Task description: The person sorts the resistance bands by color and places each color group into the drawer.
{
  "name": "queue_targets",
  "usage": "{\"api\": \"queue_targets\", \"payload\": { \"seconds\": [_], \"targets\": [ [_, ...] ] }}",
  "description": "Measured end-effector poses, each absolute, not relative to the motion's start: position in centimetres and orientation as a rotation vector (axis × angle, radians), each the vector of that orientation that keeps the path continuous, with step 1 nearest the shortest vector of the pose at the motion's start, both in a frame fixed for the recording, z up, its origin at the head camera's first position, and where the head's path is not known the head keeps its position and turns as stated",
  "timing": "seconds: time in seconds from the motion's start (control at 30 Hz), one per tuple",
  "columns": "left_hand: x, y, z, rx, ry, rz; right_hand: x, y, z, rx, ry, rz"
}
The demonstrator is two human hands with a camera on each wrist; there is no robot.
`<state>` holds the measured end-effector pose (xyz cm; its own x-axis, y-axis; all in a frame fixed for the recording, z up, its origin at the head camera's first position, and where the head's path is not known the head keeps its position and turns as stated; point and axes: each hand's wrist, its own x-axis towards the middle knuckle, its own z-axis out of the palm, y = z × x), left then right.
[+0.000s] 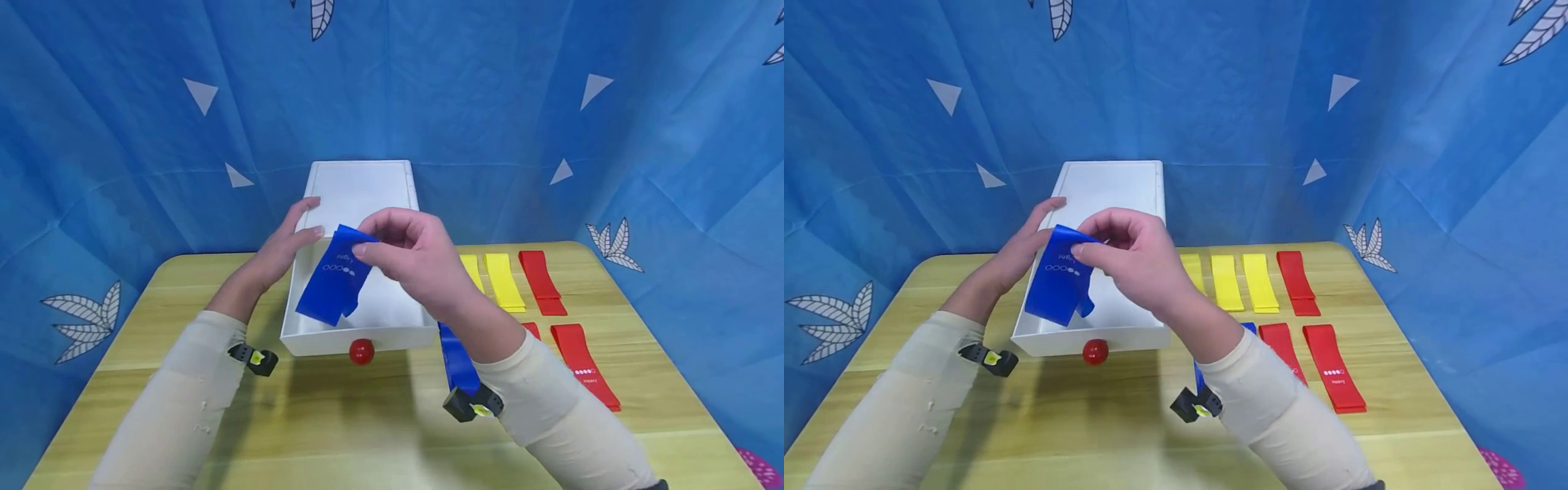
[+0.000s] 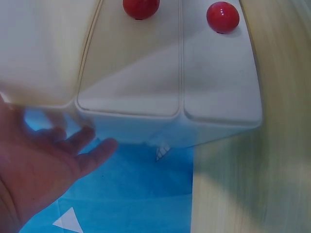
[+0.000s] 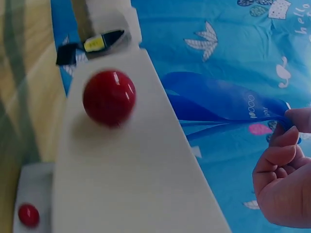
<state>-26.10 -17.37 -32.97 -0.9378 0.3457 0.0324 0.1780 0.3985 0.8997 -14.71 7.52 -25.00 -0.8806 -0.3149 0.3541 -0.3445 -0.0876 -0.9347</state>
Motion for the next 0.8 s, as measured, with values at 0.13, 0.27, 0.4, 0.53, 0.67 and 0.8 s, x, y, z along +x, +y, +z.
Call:
{"api": "queue_targets", "payload": {
  "seconds": [0.13,0.27,0.4,0.53,0.67,0.8],
  "targets": [
    [-26.1,-17.4,-33.0,0.468,2.502,1.552,-14.7,6.7,-25.8,0.727,-2.149,2.244],
    [-26.2,-17.5,-32.9,0.485,2.499,1.554,-15.0,6.6,-26.6,0.606,-2.262,2.263],
    [-26.1,-17.5,-32.8,0.493,2.495,1.558,-15.5,6.8,-27.0,0.473,-2.385,2.211],
    [-26.0,-17.4,-32.6,0.477,2.497,1.548,-16.0,7.2,-27.0,0.386,-2.503,2.111],
    [-26.1,-17.5,-32.6,0.464,2.499,1.548,-16.5,7.6,-27.2,0.345,-2.56,2.04],
    [-26.0,-17.4,-32.6,0.465,2.491,1.557,-16.8,8.0,-27.5,0.304,-2.594,1.993]
  ]
}}
